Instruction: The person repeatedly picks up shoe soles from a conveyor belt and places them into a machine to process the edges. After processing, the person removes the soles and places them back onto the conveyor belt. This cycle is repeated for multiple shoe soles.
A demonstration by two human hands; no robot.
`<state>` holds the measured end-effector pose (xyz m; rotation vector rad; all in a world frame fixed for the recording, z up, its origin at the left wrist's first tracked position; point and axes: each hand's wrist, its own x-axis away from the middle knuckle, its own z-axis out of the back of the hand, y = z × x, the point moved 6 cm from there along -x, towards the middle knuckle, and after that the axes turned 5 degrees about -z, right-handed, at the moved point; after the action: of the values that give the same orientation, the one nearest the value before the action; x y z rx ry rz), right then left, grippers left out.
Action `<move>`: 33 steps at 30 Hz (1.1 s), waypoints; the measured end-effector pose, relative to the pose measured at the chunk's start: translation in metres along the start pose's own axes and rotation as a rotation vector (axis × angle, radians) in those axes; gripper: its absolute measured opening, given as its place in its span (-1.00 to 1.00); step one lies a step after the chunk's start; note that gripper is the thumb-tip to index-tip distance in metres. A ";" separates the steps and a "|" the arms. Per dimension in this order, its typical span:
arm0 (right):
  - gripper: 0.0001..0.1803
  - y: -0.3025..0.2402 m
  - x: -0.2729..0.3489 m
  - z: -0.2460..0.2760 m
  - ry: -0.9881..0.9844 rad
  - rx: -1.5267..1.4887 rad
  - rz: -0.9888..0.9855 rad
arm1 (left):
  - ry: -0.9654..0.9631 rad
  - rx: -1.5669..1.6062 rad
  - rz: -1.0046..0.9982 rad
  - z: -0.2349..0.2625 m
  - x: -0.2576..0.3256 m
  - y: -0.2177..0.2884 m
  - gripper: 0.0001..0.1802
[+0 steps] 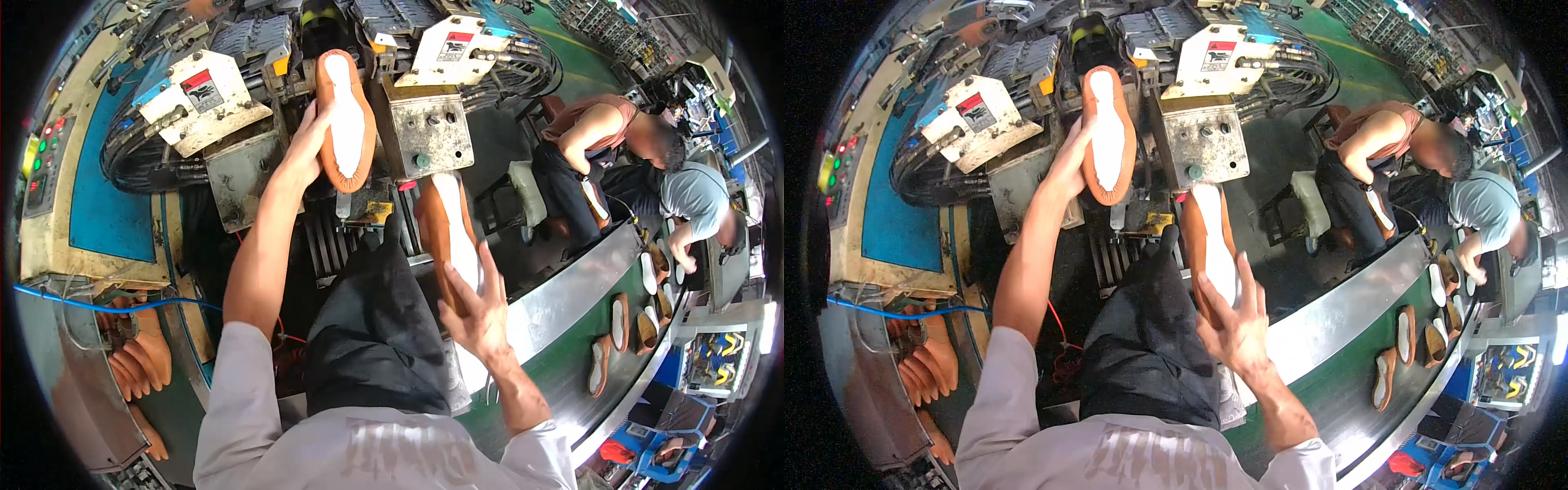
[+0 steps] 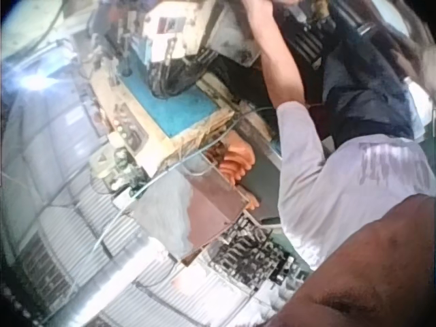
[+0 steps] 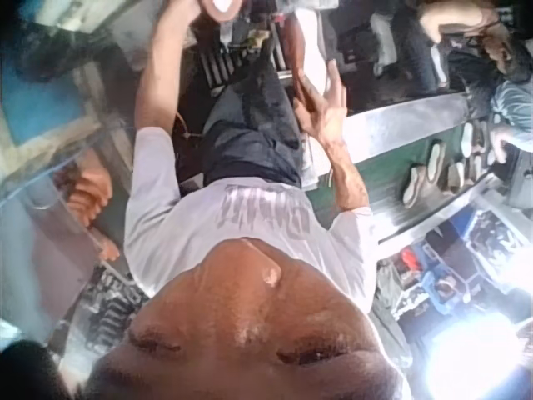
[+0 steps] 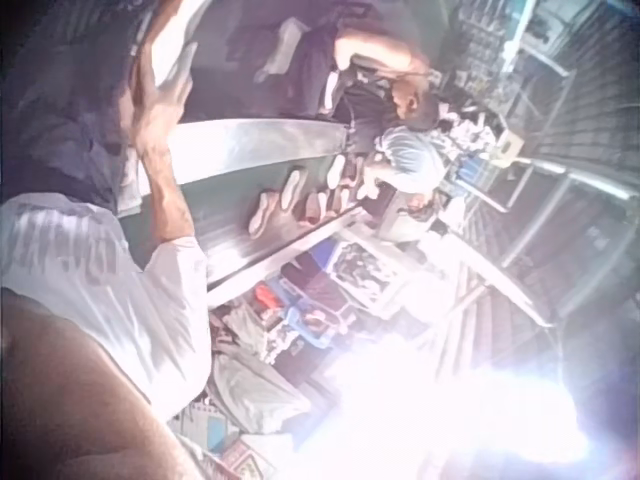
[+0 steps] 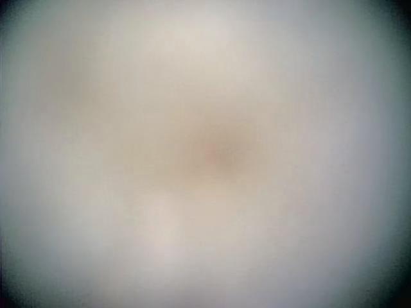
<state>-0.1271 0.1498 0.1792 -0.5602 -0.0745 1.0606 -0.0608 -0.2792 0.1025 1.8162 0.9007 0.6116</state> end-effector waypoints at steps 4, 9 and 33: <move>-0.13 -0.042 -0.086 0.011 0.081 0.039 0.178 | -0.122 0.043 0.013 -0.023 0.009 0.028 -0.14; -0.10 -0.093 -0.187 -0.014 0.130 0.072 0.313 | -0.199 0.125 -0.170 0.021 0.118 0.076 -0.09; -0.12 -0.104 -0.227 -0.135 0.207 0.105 0.256 | 0.281 0.380 0.063 0.156 0.411 -0.045 -0.27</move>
<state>-0.1134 -0.1336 0.1588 -0.5915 0.2389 1.2413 0.2866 -0.0245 0.0051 2.1369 1.2159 0.7904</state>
